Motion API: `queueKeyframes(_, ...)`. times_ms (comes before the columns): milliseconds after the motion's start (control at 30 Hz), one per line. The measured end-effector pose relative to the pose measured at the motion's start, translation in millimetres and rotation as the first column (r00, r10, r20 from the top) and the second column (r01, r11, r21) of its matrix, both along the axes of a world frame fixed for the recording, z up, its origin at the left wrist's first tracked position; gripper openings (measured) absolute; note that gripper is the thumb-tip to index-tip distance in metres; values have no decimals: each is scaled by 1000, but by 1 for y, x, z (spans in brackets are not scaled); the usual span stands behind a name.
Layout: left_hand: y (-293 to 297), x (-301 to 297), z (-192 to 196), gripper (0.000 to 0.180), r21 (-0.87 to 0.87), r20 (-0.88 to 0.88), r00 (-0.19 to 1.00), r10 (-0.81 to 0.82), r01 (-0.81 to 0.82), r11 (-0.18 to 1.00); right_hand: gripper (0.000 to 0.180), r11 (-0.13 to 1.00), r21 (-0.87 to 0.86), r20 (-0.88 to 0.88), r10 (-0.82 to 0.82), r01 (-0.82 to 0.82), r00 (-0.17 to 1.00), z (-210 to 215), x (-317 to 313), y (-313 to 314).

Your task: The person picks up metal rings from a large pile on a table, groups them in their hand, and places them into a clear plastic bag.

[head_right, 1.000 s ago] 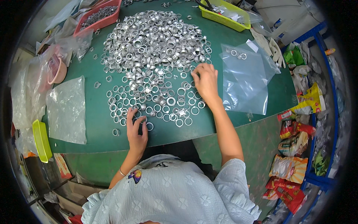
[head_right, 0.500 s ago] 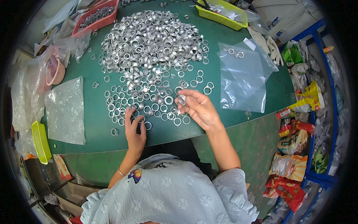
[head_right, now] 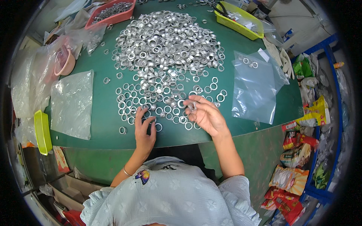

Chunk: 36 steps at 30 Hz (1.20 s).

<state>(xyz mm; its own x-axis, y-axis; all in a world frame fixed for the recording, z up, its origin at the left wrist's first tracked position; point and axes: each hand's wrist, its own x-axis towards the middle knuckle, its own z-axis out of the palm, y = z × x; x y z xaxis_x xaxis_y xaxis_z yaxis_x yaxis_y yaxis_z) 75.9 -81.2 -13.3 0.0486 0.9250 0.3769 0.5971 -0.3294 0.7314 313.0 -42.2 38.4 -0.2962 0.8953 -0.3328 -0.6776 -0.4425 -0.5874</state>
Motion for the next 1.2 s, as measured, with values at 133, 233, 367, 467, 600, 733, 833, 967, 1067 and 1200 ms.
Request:
queueKeyframes(133,0,-3,0,34,-13,25,1000,-12,12,1000,21,993,81,488,34,-84,872,-8,-15,16)
queueKeyframes(233,0,-1,2,44,-56,10,999,-30,31,998,14,898,397,844,-275,-191,461,-7,-39,36)
queueKeyframes(367,2,-3,0,42,-56,-178,973,-146,138,989,17,754,484,850,-526,-444,34,-14,-61,80)
queueKeyframes(467,2,-2,1,36,-79,-174,972,-157,146,986,19,673,446,764,-629,-590,-141,-26,-63,88)
queueKeyframes(600,0,-4,-1,33,-73,-116,983,-139,131,989,19,736,277,791,-539,-617,-288,-20,-45,80)
queueKeyframes(733,-1,-5,-3,35,-63,-73,989,-129,124,990,14,731,331,839,-518,-597,-169,-6,-47,83)
queueKeyframes(833,0,-5,-1,34,-55,-51,987,-150,147,988,18,685,439,835,-550,-581,-18,-3,-81,98)
queueKeyframes(967,0,-3,1,32,-21,67,990,-124,125,992,36,635,279,821,-547,-720,-165,-21,-116,114)
queueKeyframes(1067,-2,-6,-2,33,12,142,986,-86,85,996,42,626,193,851,-491,-756,-189,-21,-124,94)
queueKeyframes(1200,-7,-12,4,35,91,218,976,-16,-4,996,41,529,81,897,-409,-844,-170,6,-112,63)
